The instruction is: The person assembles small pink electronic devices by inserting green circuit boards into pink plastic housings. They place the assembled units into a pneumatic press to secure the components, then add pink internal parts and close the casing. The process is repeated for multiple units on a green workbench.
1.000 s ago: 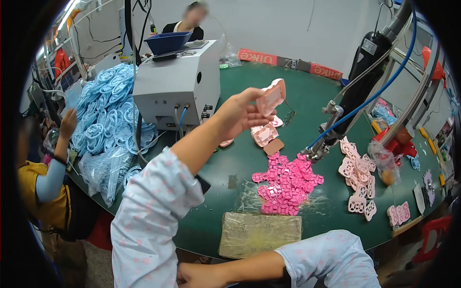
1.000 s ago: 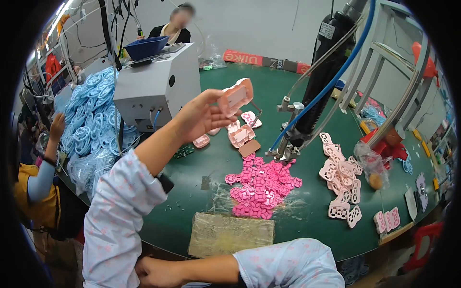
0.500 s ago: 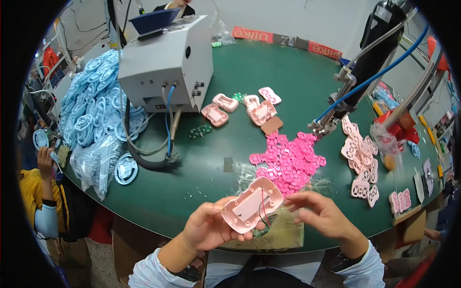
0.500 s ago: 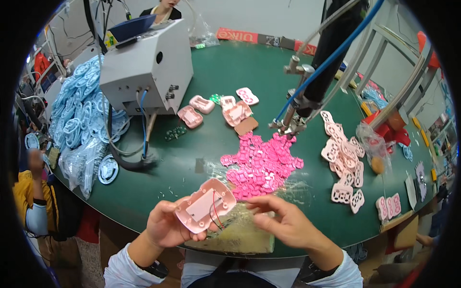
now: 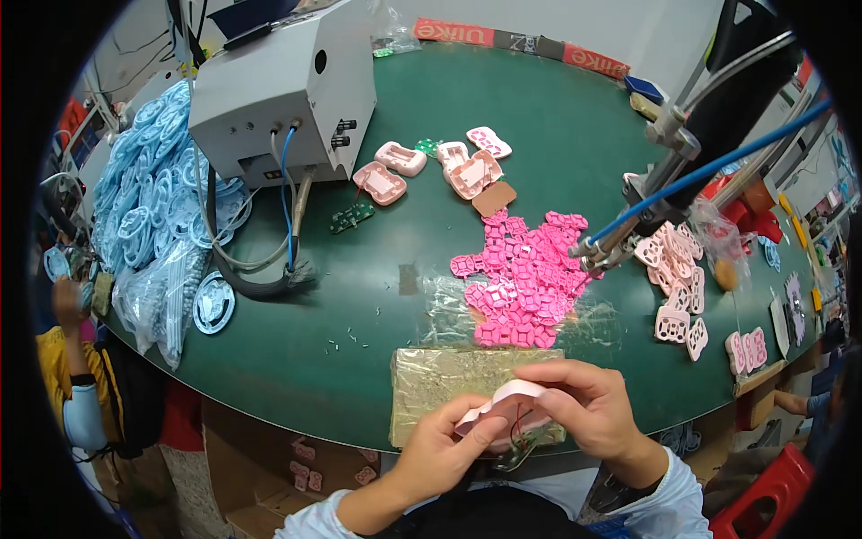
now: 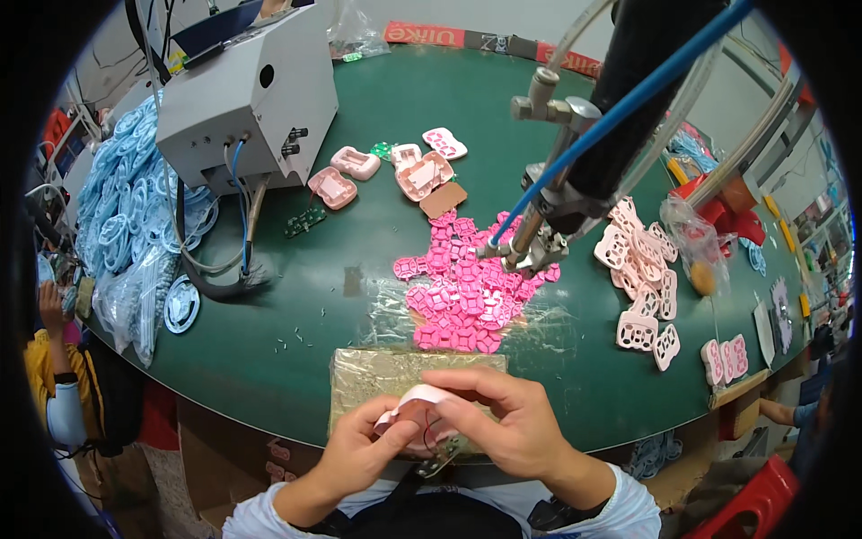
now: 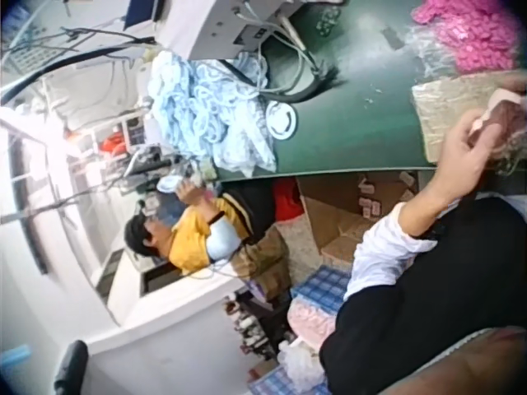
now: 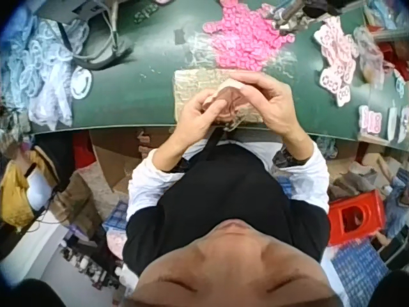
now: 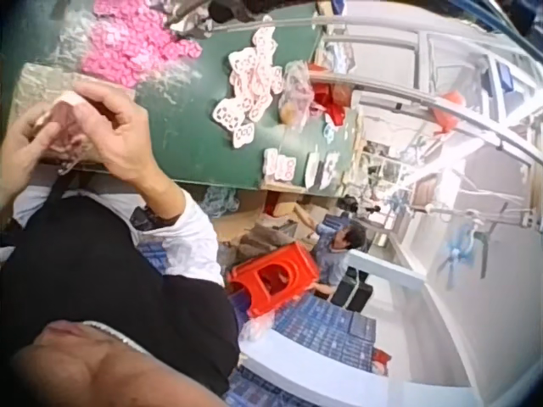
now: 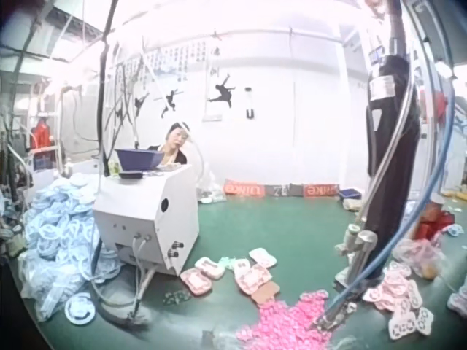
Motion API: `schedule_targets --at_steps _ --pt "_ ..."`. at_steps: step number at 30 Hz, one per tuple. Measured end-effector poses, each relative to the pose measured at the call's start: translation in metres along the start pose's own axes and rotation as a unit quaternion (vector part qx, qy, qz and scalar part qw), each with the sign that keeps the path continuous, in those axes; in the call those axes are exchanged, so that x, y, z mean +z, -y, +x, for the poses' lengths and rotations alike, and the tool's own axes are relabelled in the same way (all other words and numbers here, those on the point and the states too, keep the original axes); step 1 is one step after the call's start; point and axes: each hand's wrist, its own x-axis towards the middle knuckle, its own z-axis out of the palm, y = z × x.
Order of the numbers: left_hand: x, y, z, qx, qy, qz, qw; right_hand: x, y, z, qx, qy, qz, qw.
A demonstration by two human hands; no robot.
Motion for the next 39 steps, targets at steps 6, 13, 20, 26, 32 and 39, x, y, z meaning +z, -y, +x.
schedule_targets --at_steps 6,13,20,26,32,39 --pt "0.022 0.009 0.007 0.077 -0.073 -0.068 0.992 0.016 -0.019 -0.003 0.069 -0.018 0.156 0.985" --pt "0.025 0.016 0.005 0.145 -0.114 0.028 0.982 0.016 -0.02 -0.001 0.064 -0.009 0.204 0.977" --pt "0.028 0.026 0.004 0.185 -0.162 0.094 0.965 0.019 -0.022 0.002 0.038 0.005 0.216 0.976" --pt "0.028 0.025 0.006 0.225 -0.178 0.187 0.94 0.022 -0.01 0.003 0.109 -0.048 0.168 0.979" --pt "0.029 0.021 0.006 0.264 -0.223 0.295 0.891 0.027 -0.01 0.008 0.09 -0.027 0.202 0.975" --pt "0.026 0.029 0.009 0.301 -0.223 0.331 0.866 0.024 -0.013 0.012 0.092 -0.006 0.182 0.979"
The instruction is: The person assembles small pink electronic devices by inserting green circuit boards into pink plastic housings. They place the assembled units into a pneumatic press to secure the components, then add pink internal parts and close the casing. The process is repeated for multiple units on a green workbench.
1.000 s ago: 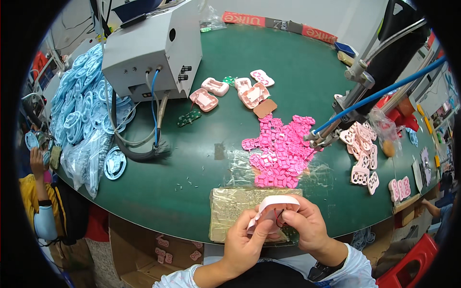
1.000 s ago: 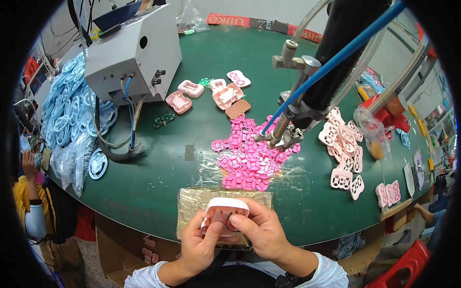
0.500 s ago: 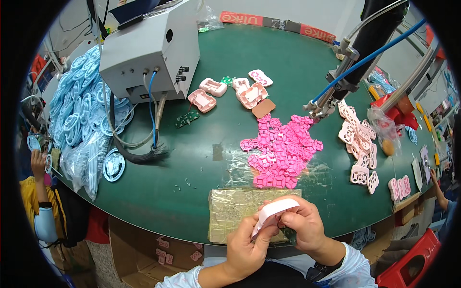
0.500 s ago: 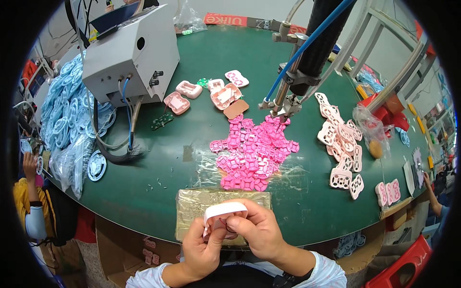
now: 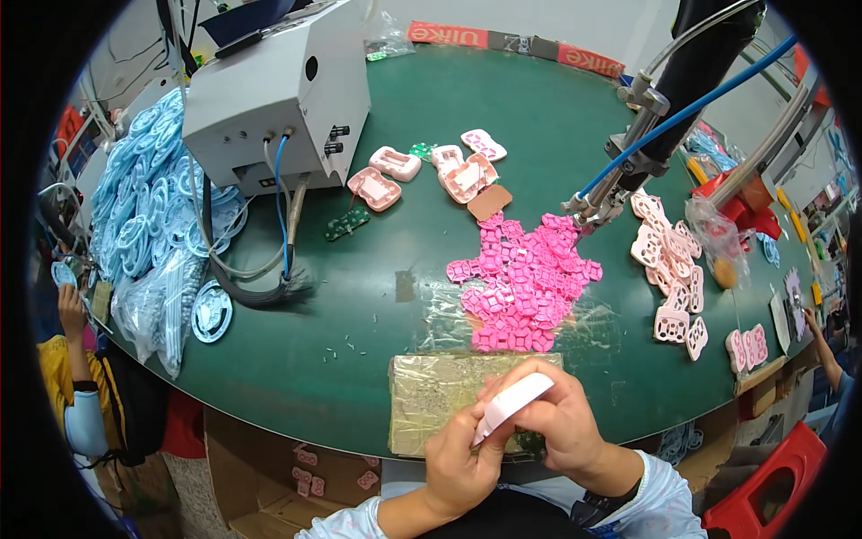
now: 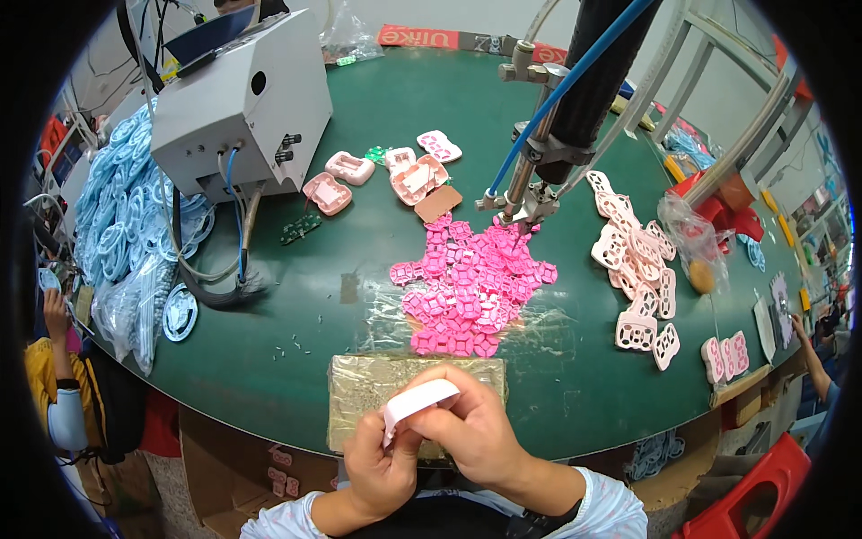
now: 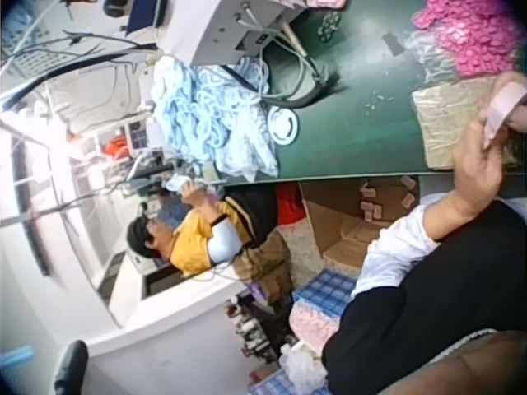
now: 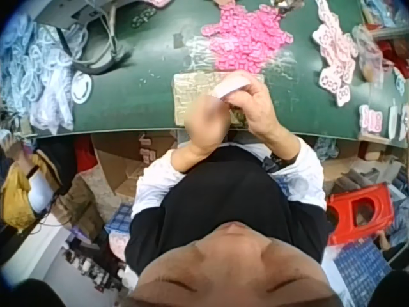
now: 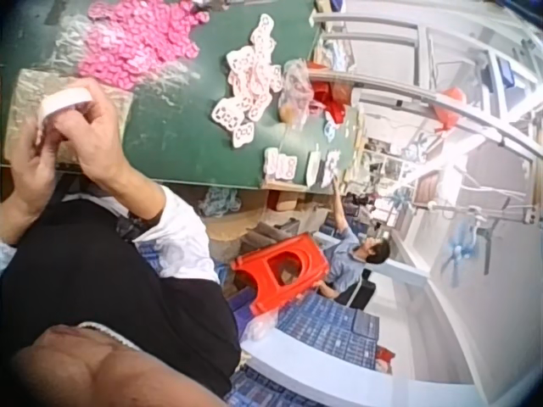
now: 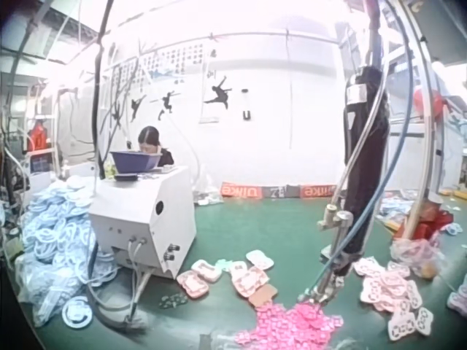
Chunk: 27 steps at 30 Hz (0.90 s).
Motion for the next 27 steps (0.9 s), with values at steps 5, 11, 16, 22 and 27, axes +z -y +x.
schedule_targets --at_steps 5,11,16,22,27 --pt "-0.002 0.0 -0.004 -0.066 -0.02 -0.044 0.997 -0.002 -0.003 0.003 -0.015 0.09 0.086 0.992" --pt "-0.003 -0.004 0.003 -0.024 -0.011 -0.056 0.998 -0.003 0.006 0.001 0.006 0.092 0.084 0.992" --pt "0.0 0.0 -0.004 -0.036 -0.008 -0.041 0.998 -0.014 -0.005 0.004 0.006 0.102 0.082 0.991" --pt "-0.003 0.0 0.0 -0.032 -0.003 -0.019 0.999 -0.008 0.0 0.003 0.021 0.087 0.08 0.993" --pt "-0.003 0.0 0.002 -0.041 0.0 -0.061 0.997 -0.01 0.007 0.005 0.037 0.109 0.105 0.988"
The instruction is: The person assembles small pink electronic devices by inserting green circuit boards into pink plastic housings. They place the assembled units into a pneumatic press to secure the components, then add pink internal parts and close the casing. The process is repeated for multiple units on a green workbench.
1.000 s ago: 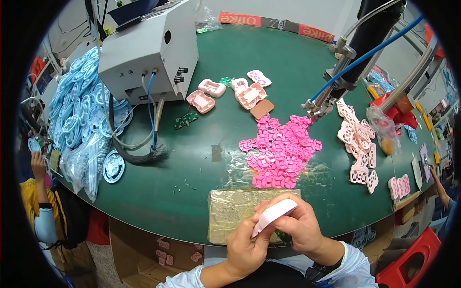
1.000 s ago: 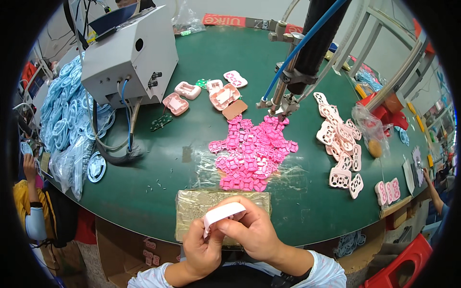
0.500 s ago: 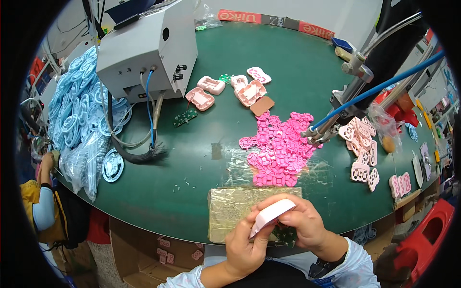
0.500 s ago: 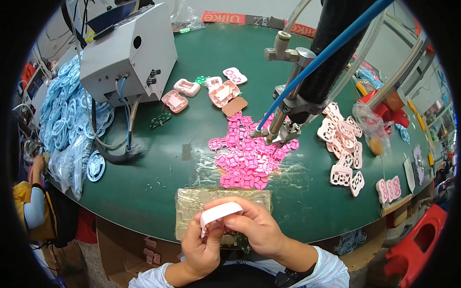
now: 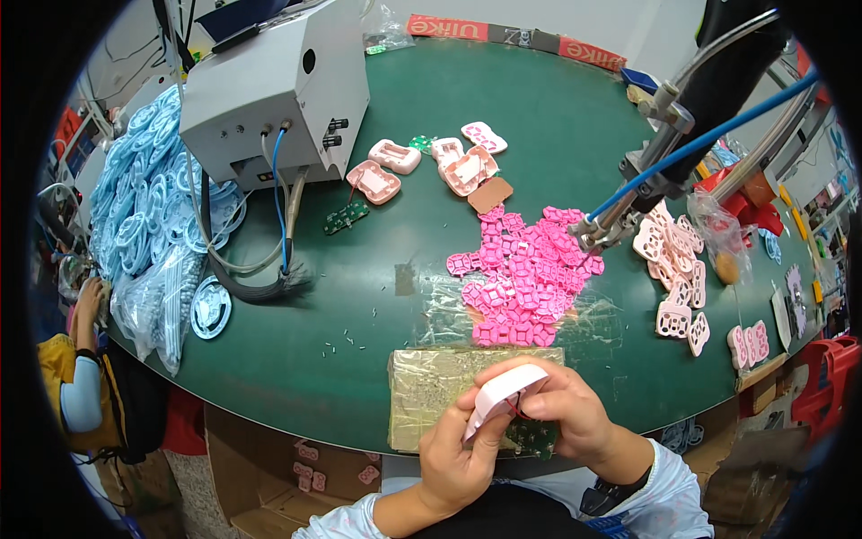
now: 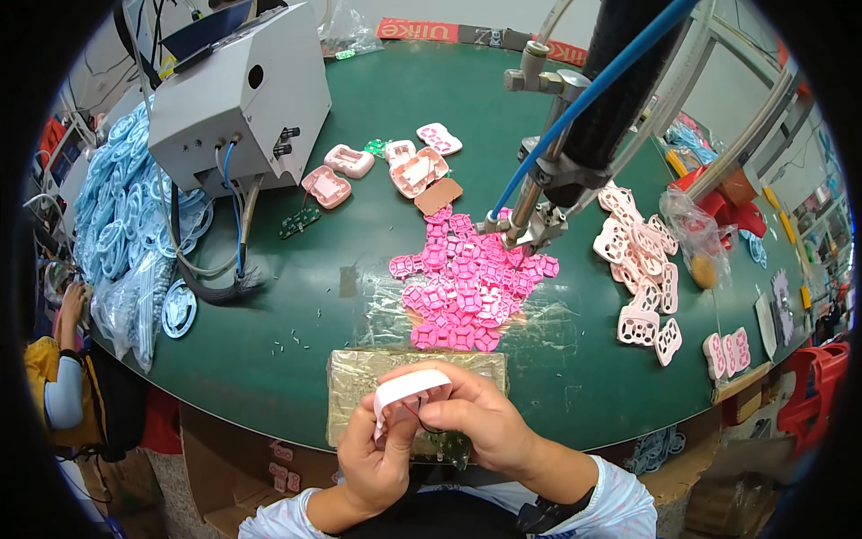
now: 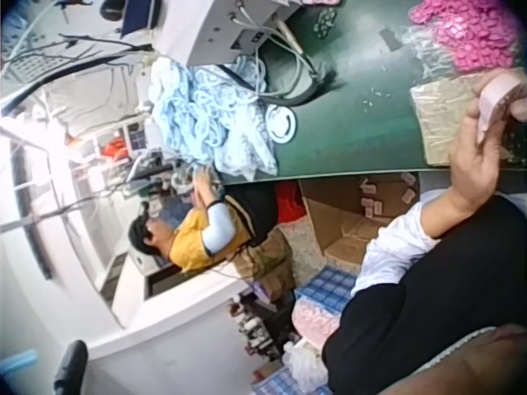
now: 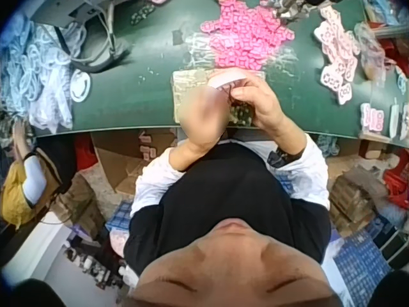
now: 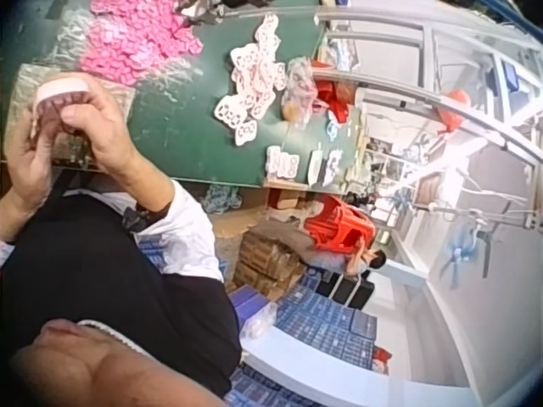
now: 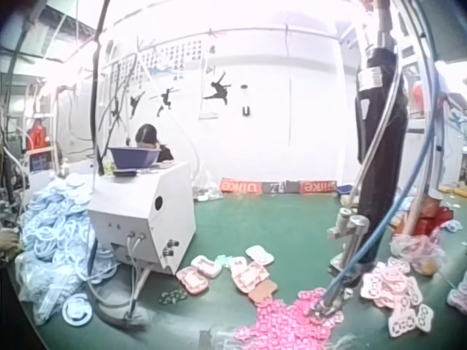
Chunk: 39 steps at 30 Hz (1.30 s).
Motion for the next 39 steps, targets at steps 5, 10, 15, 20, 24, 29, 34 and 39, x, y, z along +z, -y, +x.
schedule_targets --at_steps 5,10,15,20,24,29,34,39 --pt "-0.004 0.002 -0.002 -0.075 0.037 -0.048 0.995 -0.012 0.004 0.002 0.049 -0.005 -0.119 0.992" --pt "-0.024 -0.011 0.019 -0.246 0.092 -0.274 0.925 -0.037 0.003 -0.009 0.103 0.053 0.066 0.991" --pt "-0.032 -0.011 0.033 -0.178 0.05 -0.121 0.975 -0.049 0.014 -0.034 0.061 -0.078 -0.154 0.983" --pt "-0.045 0.011 0.034 0.003 0.189 0.287 0.939 -0.043 0.035 -0.042 -0.059 -0.163 -0.3 0.938" --pt "-0.039 0.0 0.044 0.121 0.118 0.286 0.943 -0.039 0.04 -0.036 -0.06 -0.156 -0.35 0.922" --pt "-0.027 -0.02 0.04 0.09 0.189 0.149 0.966 -0.014 0.039 -0.009 -0.043 -0.146 -0.376 0.914" --pt "-0.031 -0.009 0.043 0.065 0.147 0.116 0.98 -0.009 0.036 0.002 -0.021 -0.136 -0.261 0.955" --pt "-0.046 0.004 0.056 -0.071 0.168 0.024 0.983 -0.03 0.013 -0.01 -0.118 -0.051 -0.604 0.786"
